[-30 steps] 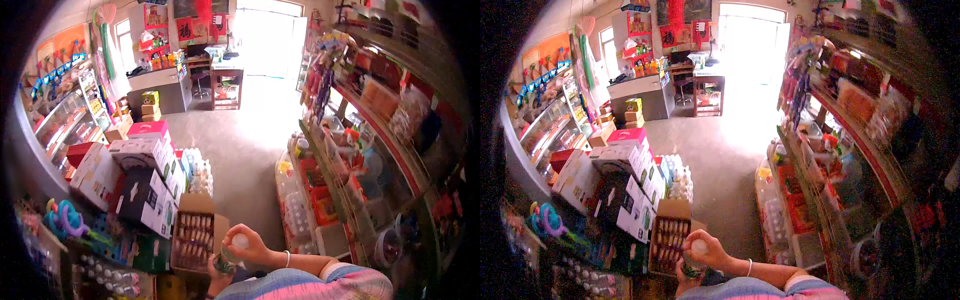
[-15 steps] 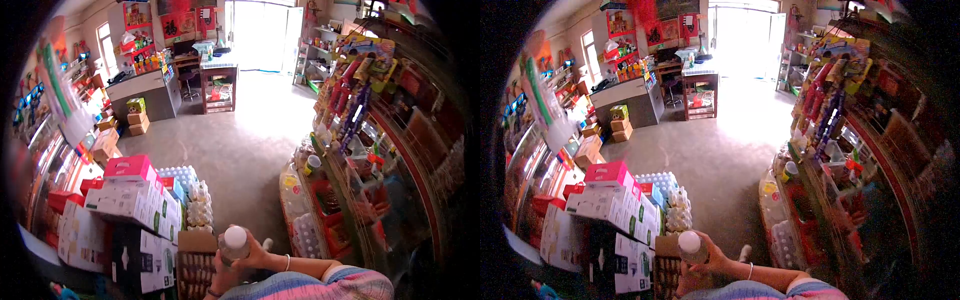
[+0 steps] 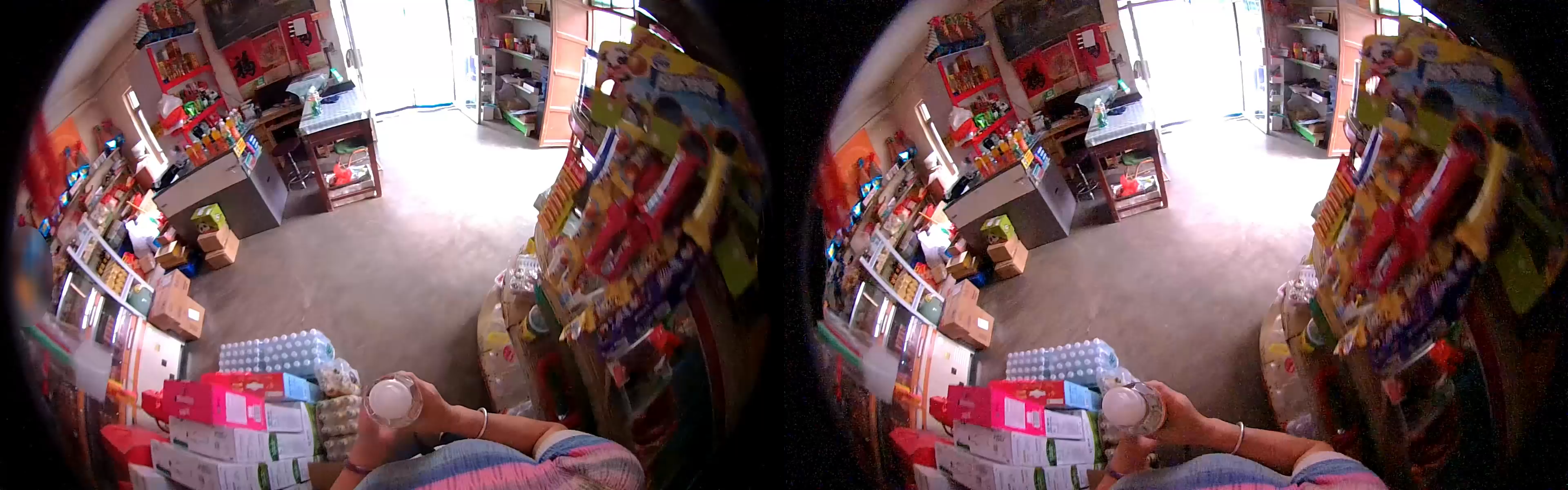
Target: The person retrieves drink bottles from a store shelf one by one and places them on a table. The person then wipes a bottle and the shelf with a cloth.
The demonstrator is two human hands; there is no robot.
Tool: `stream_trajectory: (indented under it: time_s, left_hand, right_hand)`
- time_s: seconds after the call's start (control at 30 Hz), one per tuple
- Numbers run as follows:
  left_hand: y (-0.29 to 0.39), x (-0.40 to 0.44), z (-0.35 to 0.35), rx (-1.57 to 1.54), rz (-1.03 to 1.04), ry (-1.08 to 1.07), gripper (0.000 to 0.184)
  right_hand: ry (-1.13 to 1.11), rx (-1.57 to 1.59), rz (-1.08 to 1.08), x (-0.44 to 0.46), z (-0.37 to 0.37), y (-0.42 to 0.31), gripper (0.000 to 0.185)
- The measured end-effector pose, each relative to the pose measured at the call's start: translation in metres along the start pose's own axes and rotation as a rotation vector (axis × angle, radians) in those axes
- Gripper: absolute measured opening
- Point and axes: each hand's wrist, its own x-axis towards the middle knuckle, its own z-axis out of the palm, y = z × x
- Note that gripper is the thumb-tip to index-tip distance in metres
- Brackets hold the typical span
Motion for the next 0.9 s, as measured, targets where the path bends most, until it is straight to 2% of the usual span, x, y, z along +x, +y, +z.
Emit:
stream_trajectory:
  time_s: [0.03, 0.1, 0.13, 0.23, 0.27, 0.37, 0.53, 0.6, 0.67, 0.8, 0.9]
  left_hand:
    - [0.003, 0.025, 0.001, -0.098, -0.059, 0.049, 0.040]
    - [-0.020, 0.066, 0.002, -0.424, -0.209, -0.009, 0.051]
    - [-0.063, 0.072, 0.008, -0.664, -0.296, 0.008, 0.053]
    - [-0.054, 0.129, 0.013, -0.166, 0.000, 0.141, 0.058]
    - [-0.064, 0.148, 0.008, -0.122, 0.031, 0.152, 0.058]
    - [-0.107, 0.213, -0.018, -0.388, -0.112, 0.051, 0.059]
    - [-0.161, 0.343, -0.072, -0.855, -0.378, -0.036, 0.060]
    - [-0.172, 0.390, -0.090, -0.947, -0.444, -0.051, 0.060]
    - [-0.181, 0.432, -0.104, -1.005, -0.501, -0.069, 0.060]
    - [-0.196, 0.502, -0.126, -1.028, -0.596, -0.094, 0.061]
    - [-0.233, 0.561, -0.119, -0.899, -0.501, -0.034, 0.060]
  right_hand:
    - [0.008, -0.028, -0.008, 0.015, -0.010, 0.006, 0.076]
    - [0.020, -0.081, -0.028, 0.042, -0.022, 0.023, 0.074]
    - [0.005, 0.013, 0.011, 0.055, -0.026, 0.040, 0.069]
    - [-0.098, -0.185, 0.138, 0.097, -0.035, 0.098, 0.067]
    - [-0.149, -0.164, 0.148, 0.117, -0.041, 0.108, 0.067]
    - [-0.204, -0.296, 0.049, 0.186, -0.053, 0.136, 0.069]
    - [-0.151, -0.304, 0.168, 0.316, -0.062, 0.184, 0.072]
    - [-0.173, -0.310, 0.125, 0.368, -0.072, 0.192, 0.073]
    - [-0.162, -0.310, 0.060, 0.412, -0.080, 0.211, 0.074]
    - [-0.092, -0.396, 0.213, 0.473, -0.102, 0.237, 0.075]
    - [-0.105, -0.361, 0.226, 0.505, -0.132, 0.277, 0.074]
